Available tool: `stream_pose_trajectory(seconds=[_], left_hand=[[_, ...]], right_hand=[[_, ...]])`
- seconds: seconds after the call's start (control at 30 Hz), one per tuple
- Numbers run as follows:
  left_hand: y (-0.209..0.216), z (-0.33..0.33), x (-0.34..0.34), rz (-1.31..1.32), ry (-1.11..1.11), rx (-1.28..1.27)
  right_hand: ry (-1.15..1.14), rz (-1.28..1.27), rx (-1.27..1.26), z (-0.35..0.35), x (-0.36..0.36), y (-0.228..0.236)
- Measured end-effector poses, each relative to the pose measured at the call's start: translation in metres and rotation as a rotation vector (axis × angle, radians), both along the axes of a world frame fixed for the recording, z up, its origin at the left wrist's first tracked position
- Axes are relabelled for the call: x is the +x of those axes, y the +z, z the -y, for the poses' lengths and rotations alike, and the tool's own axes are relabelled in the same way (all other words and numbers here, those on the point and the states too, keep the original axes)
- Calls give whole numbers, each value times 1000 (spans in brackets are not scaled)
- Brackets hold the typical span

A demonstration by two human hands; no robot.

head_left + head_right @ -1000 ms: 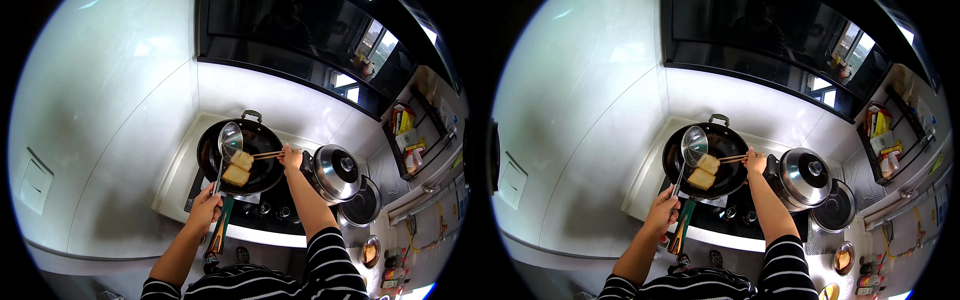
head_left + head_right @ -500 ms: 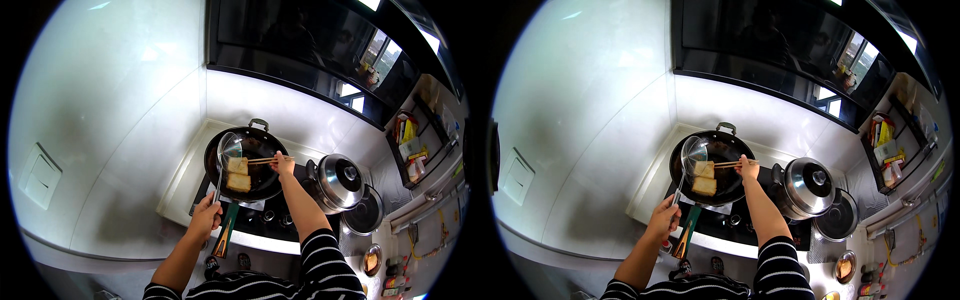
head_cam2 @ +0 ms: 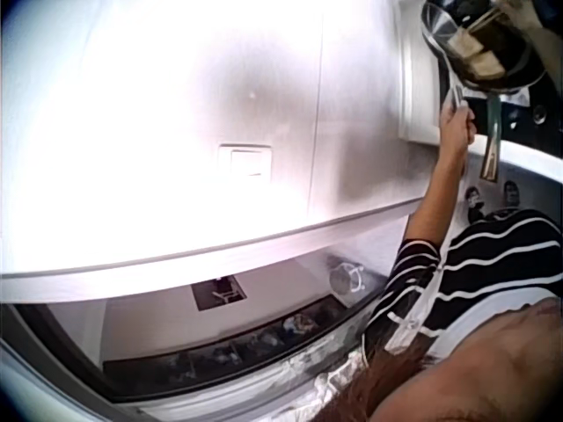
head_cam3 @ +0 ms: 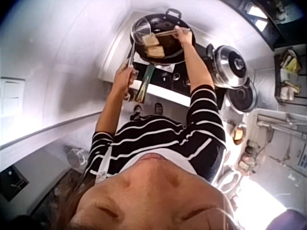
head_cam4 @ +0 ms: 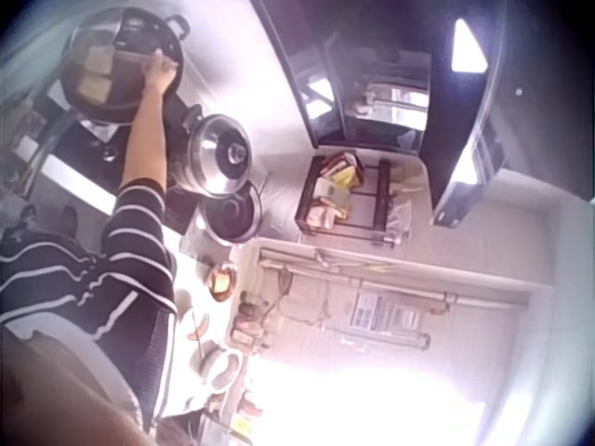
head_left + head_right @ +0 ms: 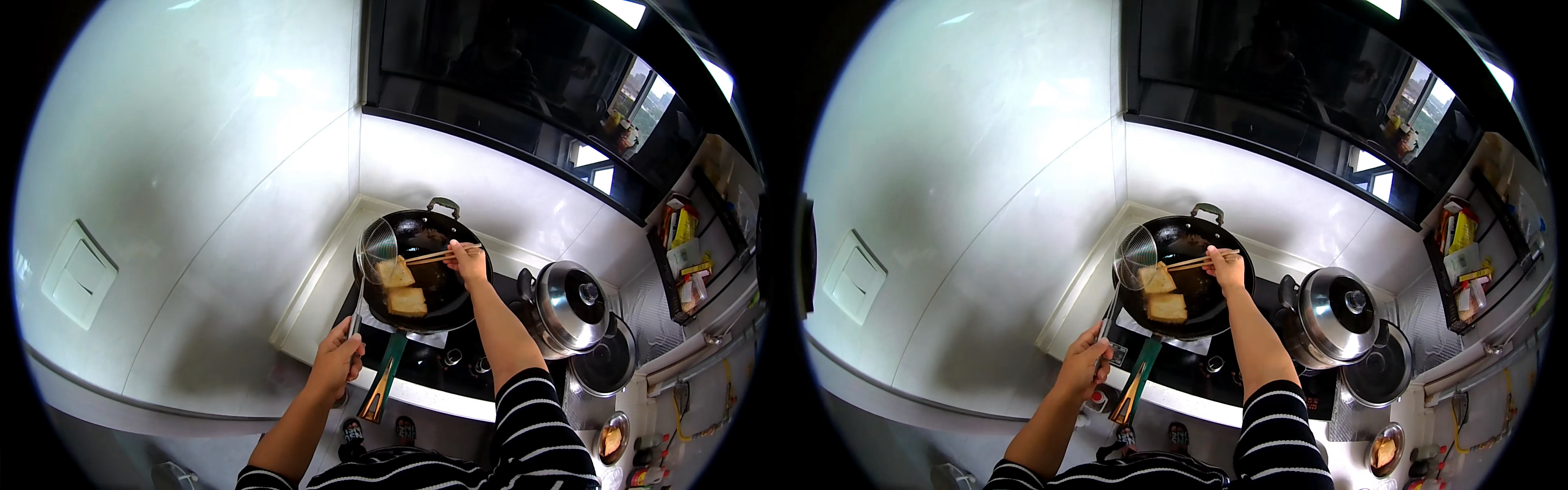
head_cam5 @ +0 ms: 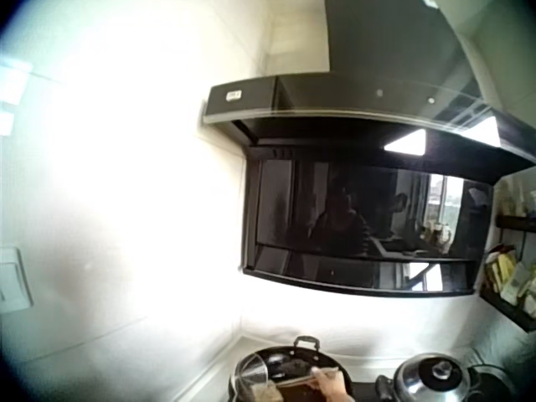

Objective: The person uses a strainer and chopsticks to flip and reposition thick slices of bread frying in a pan of oil on a stove. The person lifts one slice to check its progress before placing it back into the hot oil.

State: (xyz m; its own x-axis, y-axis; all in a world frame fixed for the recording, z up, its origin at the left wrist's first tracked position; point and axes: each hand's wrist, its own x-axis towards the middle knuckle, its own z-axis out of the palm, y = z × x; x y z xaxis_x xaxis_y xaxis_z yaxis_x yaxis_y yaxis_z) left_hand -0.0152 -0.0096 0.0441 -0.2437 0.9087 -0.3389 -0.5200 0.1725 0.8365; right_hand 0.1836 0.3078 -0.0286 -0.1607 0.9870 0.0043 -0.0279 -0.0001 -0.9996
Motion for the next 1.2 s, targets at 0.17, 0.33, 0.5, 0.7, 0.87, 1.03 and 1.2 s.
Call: stream_pose_trajectory(seconds=[0.17,0.33,0.5,0.7,0.87,1.03,1.2], left_hand=[[3,-1,0,-2,3,-30],[10,-1,0,-10,-12,-36],[0,-1,-4,0,-27,-16],[7,5,-8,18,33,-3],[19,7,-12,-22,43,39],[17,6,-15,-9,55,43],[22,4,-10,-19,29,44]], right_hand=[[54,111,73,-4,-8,-2],[84,148,55,-12,-15,-1],[99,33,32,-9,-15,9],[156,59,194,13,-12,30],[331,175,666,72,-6,55],[573,305,1073,124,-6,82],[587,390,1244,146,-12,67]])
